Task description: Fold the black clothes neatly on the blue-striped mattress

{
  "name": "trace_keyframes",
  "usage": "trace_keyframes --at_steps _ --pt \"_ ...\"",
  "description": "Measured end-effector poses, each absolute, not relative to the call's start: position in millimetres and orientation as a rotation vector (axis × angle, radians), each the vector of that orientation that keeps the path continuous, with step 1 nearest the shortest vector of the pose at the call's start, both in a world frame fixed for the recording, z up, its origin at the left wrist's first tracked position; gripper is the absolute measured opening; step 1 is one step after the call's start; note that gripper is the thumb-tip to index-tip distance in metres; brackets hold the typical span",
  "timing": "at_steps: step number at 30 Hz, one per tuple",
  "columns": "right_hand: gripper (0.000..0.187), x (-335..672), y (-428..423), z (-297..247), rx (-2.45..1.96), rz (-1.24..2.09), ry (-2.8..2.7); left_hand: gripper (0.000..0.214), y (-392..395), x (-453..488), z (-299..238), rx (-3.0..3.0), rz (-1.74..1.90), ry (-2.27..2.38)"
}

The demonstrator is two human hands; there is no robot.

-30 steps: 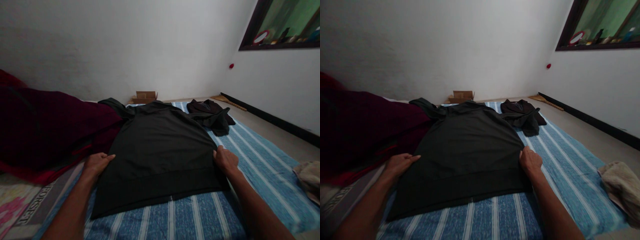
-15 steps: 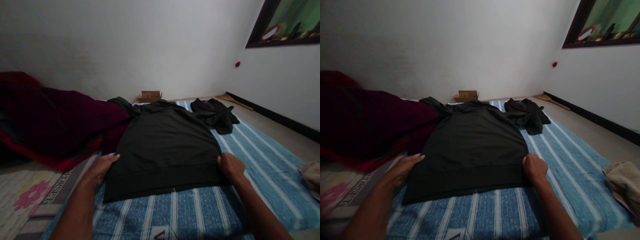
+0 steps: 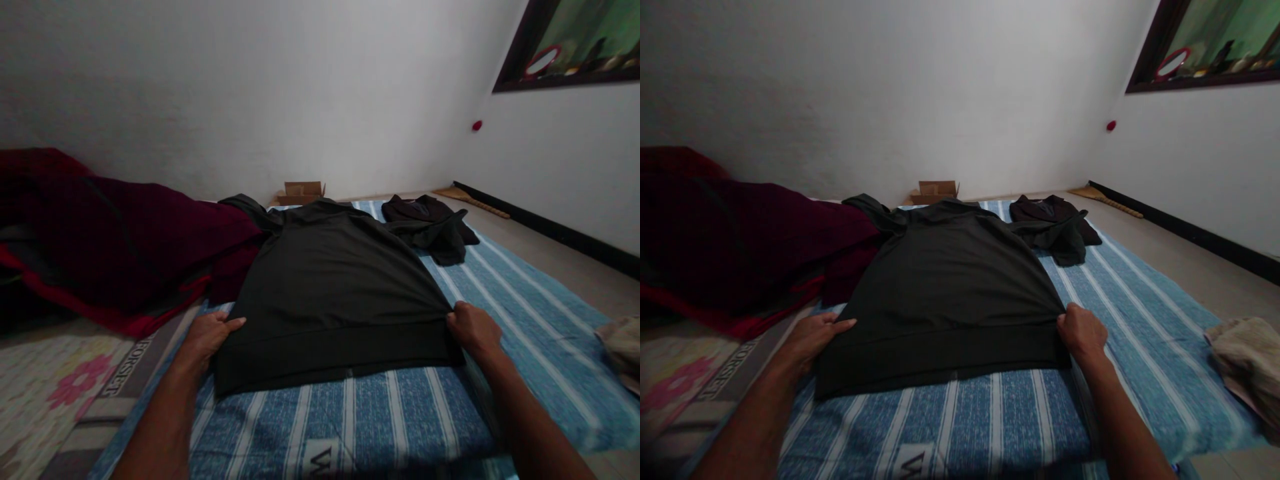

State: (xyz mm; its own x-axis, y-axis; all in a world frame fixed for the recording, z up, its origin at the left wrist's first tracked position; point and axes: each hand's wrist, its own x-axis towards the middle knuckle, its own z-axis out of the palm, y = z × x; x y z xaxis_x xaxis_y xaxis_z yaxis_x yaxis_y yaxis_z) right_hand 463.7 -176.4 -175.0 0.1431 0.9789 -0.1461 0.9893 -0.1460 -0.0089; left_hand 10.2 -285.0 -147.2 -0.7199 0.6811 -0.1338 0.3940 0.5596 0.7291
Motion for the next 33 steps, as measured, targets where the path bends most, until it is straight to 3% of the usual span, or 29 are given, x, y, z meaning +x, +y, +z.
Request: trace_keyframes --at_steps 6,10,14,21,33 --pt "0.023 445.9 -204.0 -172.0 2.158 0.087 2.347 0.029 -294.7 45.6 -134.9 1.489 0.386 2.890" --pt "0.018 431.4 -222.3 -171.3 1.667 0.043 2.728 0.023 -307.4 107.2 -136.9 2.061 0.344 2.289" --pt "0.021 422.3 -237.9 -169.2 1.440 -0.097 2.802 0.020 -313.9 156.7 -140.8 2.270 0.074 1.825" --pt "0.026 419.4 -244.9 -172.7 1.370 -0.031 2.829 0.019 -306.5 167.8 -141.3 2.320 -0.179 1.838" --pt "0.023 440.5 -240.5 -177.7 1.342 -0.117 2.872 0.015 -310.8 161.1 -143.6 2.378 -0.170 1.699"
